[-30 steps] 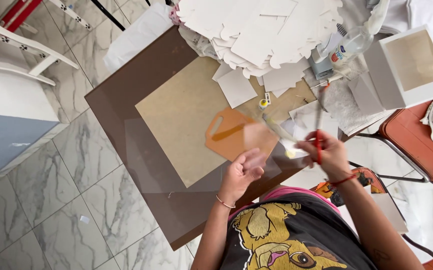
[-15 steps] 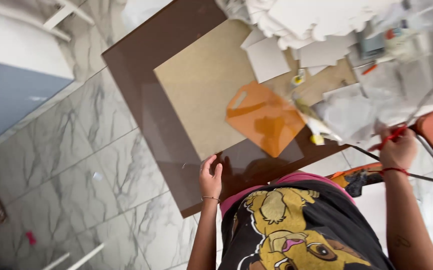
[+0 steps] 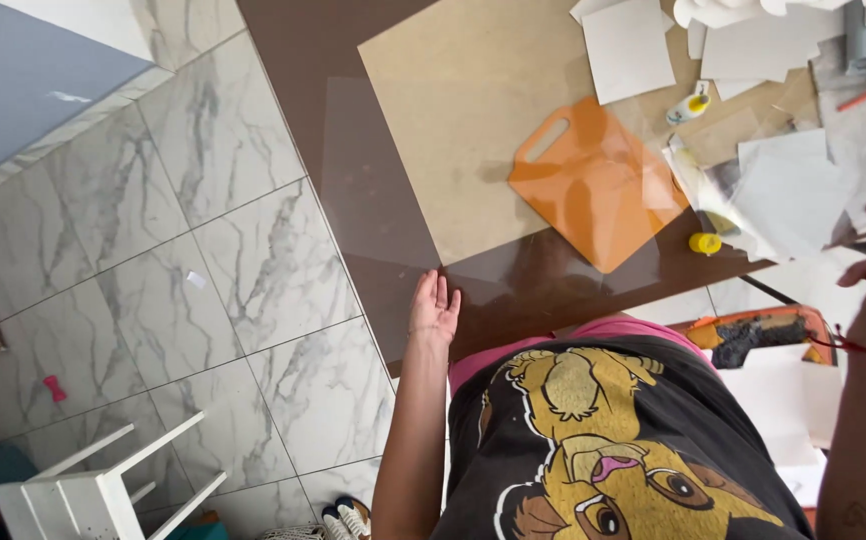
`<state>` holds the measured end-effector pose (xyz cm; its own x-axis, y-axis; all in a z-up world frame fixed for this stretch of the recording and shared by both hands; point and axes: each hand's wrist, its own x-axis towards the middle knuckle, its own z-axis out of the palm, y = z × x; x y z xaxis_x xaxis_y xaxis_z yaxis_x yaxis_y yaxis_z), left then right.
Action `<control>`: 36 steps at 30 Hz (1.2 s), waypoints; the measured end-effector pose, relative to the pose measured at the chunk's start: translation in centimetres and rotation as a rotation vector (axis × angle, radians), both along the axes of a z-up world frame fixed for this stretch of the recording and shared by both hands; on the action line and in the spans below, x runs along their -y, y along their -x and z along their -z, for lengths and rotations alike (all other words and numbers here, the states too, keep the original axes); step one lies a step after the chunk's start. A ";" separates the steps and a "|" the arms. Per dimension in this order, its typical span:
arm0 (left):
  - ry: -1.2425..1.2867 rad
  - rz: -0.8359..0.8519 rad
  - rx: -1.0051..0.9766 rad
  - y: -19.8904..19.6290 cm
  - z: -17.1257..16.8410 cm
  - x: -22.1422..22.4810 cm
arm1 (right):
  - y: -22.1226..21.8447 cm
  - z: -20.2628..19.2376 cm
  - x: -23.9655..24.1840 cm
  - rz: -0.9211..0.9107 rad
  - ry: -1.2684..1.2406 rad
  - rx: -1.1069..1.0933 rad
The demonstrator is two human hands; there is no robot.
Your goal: Cutting a thin plastic sheet with scissors on a work table
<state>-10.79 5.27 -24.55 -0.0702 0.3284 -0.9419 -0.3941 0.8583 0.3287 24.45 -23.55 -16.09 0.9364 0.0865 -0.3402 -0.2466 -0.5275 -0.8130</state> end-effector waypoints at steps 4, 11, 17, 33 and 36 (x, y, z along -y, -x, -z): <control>0.043 0.055 -0.005 -2.3 -0.4 -1.5 | 7.6 -8.9 -6.9 -0.092 -0.175 0.197; -0.235 0.276 -0.053 -3.5 -0.5 -2.3 | 13.3 -8.1 -9.4 -0.064 -0.305 -0.077; -0.101 0.307 -0.035 -5.1 -2.2 -4.9 | 14.8 -7.3 -8.9 -0.075 -0.324 -0.092; -0.973 0.307 0.170 -5.8 -16.0 -4.7 | 14.1 -7.8 -8.7 -0.049 -0.278 -0.116; -0.836 0.298 0.013 -4.7 -13.3 -6.7 | 13.8 -7.1 -9.4 -0.120 -0.298 -0.132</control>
